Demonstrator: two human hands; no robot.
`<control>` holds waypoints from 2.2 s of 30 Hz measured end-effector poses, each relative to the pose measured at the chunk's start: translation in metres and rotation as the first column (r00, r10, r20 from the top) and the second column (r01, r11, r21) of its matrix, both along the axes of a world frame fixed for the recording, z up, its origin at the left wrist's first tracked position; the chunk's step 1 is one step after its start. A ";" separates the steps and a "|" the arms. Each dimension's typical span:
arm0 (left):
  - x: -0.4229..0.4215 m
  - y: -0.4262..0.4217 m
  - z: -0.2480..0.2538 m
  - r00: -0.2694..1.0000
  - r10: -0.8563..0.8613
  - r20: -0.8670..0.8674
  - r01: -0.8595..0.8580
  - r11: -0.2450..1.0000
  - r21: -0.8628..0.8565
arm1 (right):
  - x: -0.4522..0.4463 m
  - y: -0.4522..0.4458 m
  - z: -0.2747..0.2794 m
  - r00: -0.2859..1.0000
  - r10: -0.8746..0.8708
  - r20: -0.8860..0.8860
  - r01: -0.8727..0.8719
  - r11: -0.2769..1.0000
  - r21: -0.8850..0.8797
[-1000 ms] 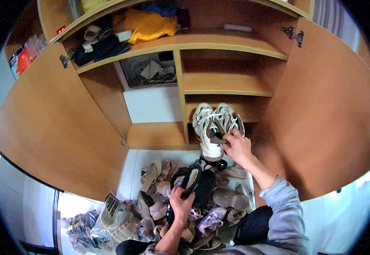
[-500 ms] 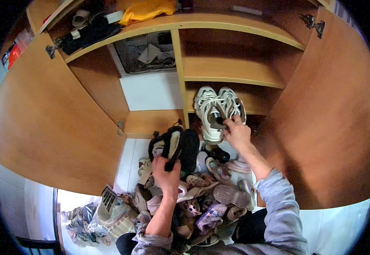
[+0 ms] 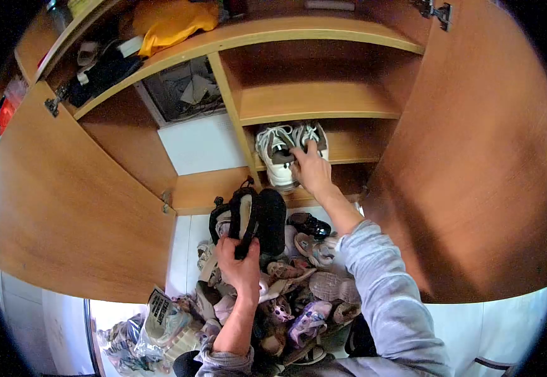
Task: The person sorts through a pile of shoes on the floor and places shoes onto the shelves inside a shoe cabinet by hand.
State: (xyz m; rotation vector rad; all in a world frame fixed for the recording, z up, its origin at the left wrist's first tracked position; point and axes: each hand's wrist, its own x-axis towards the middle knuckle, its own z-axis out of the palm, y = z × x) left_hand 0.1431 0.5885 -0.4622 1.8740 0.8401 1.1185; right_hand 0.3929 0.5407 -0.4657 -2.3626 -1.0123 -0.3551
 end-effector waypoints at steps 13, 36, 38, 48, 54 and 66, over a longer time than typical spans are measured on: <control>0.015 -0.035 -0.001 0.927 -0.302 -0.220 0.313 0.950 0.013 | -0.033 -0.069 -0.008 0.941 0.244 -0.233 -0.151 0.922 0.355; 0.260 -0.113 -0.168 0.810 -0.564 -0.163 0.585 0.757 0.291 | 0.071 -0.160 -0.183 0.840 -0.077 -0.536 0.269 0.918 0.291; 0.258 -0.118 -0.178 0.809 -0.564 -0.164 0.587 0.764 0.269 | 0.082 -0.164 -0.255 0.868 -0.084 -0.489 0.282 0.895 0.346; 0.252 -0.082 -0.196 0.681 -0.707 -0.189 0.727 0.621 0.294 | 0.044 -0.152 -0.261 0.625 0.062 -0.778 0.436 0.799 0.414; 0.313 -0.043 -0.210 0.750 -0.643 -0.153 0.661 0.731 0.168 | 0.102 -0.097 -0.261 0.833 0.091 -0.545 0.263 0.802 0.536; 0.337 -0.006 -0.248 0.690 -0.648 -0.321 0.720 0.659 0.218 | 0.145 -0.078 -0.260 0.714 0.034 -0.700 0.253 0.919 0.303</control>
